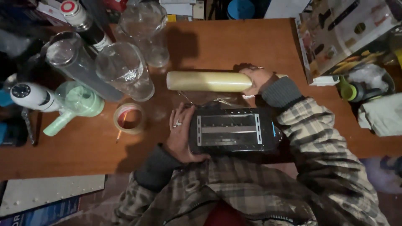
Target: Wrapping a small black toaster with clear plastic cling film.
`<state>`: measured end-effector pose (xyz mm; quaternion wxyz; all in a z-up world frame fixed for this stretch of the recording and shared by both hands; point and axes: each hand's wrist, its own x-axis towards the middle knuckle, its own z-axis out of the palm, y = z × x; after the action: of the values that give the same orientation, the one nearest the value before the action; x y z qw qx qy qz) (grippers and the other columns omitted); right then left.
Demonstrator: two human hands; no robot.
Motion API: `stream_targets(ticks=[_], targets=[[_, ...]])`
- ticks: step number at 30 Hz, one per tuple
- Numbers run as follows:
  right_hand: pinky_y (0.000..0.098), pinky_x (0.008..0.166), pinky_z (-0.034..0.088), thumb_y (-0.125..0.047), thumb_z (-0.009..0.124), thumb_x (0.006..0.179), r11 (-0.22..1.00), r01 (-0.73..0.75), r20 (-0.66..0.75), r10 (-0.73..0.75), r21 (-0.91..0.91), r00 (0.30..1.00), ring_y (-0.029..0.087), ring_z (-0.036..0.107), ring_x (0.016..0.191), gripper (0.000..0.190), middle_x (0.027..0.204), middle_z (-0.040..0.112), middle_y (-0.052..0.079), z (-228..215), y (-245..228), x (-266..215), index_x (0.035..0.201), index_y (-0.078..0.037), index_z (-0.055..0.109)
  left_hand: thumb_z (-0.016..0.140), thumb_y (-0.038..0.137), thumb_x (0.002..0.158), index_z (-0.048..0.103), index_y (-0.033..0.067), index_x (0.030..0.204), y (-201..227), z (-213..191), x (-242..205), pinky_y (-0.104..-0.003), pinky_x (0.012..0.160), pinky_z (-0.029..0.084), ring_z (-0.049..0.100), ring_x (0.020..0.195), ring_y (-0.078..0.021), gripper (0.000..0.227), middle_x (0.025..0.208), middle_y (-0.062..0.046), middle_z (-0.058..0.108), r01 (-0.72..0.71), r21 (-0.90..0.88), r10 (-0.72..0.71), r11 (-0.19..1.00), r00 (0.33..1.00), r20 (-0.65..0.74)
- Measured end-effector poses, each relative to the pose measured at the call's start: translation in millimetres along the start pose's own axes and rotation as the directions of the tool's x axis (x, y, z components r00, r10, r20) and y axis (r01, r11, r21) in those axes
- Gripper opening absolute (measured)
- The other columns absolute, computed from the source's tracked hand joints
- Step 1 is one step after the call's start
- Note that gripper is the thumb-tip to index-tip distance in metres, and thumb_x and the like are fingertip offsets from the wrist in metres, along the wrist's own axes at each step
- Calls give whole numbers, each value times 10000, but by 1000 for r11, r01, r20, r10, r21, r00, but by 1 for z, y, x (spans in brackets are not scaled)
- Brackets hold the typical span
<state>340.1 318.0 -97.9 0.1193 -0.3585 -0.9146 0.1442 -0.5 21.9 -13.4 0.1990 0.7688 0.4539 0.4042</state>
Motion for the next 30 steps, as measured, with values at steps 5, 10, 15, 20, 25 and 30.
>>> stream_targets(ticks=[5,10,15,20,25,30], targets=[[506,903,569,-651,793,596,993,-24,-46,18,-116,999,376,708,1025,826,1020,711,139,-4,21,24,1296,-245,627,852,799,452,181,-20,1614,-15,1,27,-709,1203,-3,111,1525,-557,1573,1560,-240,341,4,1,-4,1000,999,36],[525,926,562,-617,805,626,990,-85,-30,82,-115,996,386,699,1063,837,1069,709,154,-24,42,38,1353,-255,604,897,741,441,163,-8,1621,-35,-3,61,-719,1197,-22,97,1533,-545,1579,1575,-234,322,5,7,-6,1000,997,71],[537,921,566,-622,839,628,990,-72,-9,71,-121,997,406,694,1084,880,1099,709,181,-40,52,52,1374,-229,587,931,683,415,184,17,1618,-44,-6,84,-717,1207,-35,93,1542,-520,1565,1562,-232,351,43,28,-46,999,992,122],[550,935,554,-583,886,642,989,-100,-2,100,107,995,434,676,1084,871,1124,710,193,-65,33,51,1379,-195,631,933,623,368,208,-12,1595,-42,-6,92,-770,1180,26,139,1518,-562,1560,1505,-279,406,19,20,-21,1000,994,110],[527,907,561,-504,918,582,986,-103,-48,110,130,993,412,697,1050,874,1086,751,171,-90,23,47,1347,-158,677,900,715,365,239,-8,1600,-49,0,88,-766,1177,40,179,1512,-563,1576,1502,-251,437,20,-5,-20,1000,997,71],[520,928,553,-421,933,543,991,-66,-62,74,116,995,414,700,1049,890,1089,756,188,-112,5,36,1352,-135,698,925,679,409,228,6,1611,-49,-2,88,-771,1173,-3,157,1518,-561,1544,1533,-238,396,0,-25,2,1000,996,84]])
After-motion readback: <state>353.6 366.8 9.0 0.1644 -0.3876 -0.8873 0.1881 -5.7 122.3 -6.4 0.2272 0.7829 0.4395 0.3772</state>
